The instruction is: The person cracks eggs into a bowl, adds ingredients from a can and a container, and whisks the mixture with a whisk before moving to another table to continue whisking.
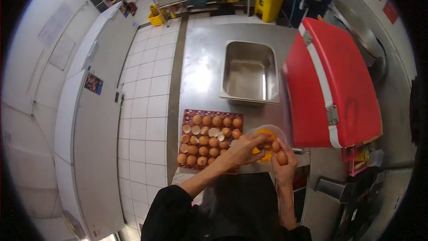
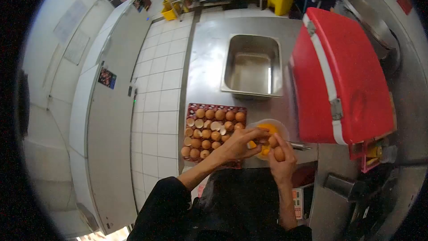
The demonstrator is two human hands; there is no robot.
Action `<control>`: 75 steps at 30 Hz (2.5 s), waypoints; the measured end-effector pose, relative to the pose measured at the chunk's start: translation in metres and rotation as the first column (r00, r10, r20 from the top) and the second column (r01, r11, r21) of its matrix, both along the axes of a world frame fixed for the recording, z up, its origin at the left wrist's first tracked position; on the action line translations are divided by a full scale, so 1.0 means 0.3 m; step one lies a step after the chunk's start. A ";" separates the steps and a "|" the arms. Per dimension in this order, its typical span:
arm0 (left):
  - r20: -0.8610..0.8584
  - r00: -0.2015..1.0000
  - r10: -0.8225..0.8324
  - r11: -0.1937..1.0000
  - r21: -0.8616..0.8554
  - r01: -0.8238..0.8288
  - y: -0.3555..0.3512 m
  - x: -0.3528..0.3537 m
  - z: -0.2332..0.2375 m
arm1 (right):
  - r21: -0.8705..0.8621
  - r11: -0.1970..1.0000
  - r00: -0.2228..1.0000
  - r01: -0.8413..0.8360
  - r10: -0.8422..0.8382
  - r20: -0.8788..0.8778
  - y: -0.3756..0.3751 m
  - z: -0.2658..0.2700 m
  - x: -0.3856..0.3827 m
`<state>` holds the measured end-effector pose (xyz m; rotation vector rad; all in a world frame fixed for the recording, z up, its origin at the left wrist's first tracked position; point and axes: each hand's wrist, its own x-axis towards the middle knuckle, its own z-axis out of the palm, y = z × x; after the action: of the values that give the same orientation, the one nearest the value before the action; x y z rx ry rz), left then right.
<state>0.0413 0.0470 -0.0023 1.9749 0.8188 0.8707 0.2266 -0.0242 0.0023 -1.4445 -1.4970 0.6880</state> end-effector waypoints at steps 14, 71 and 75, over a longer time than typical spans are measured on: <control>0.000 0.996 0.090 0.972 0.218 -0.088 -0.031 -0.158 -0.036 | 0.094 0.994 0.963 -0.061 0.034 0.266 0.039 0.040 -0.143; 0.358 0.786 0.504 0.863 -0.179 -0.472 -0.172 0.108 -0.021 | -0.249 0.935 0.351 -0.251 -0.152 -0.924 0.034 0.009 -0.118; 0.348 0.790 0.505 0.821 -0.477 -0.314 -0.158 0.127 0.026 | -0.299 0.900 0.611 -0.316 -0.048 -0.790 0.033 -0.003 -0.019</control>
<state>0.0794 -0.0005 0.0054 1.1651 1.0658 1.2601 0.2210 -0.0142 0.0014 -1.0542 -0.7629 1.5850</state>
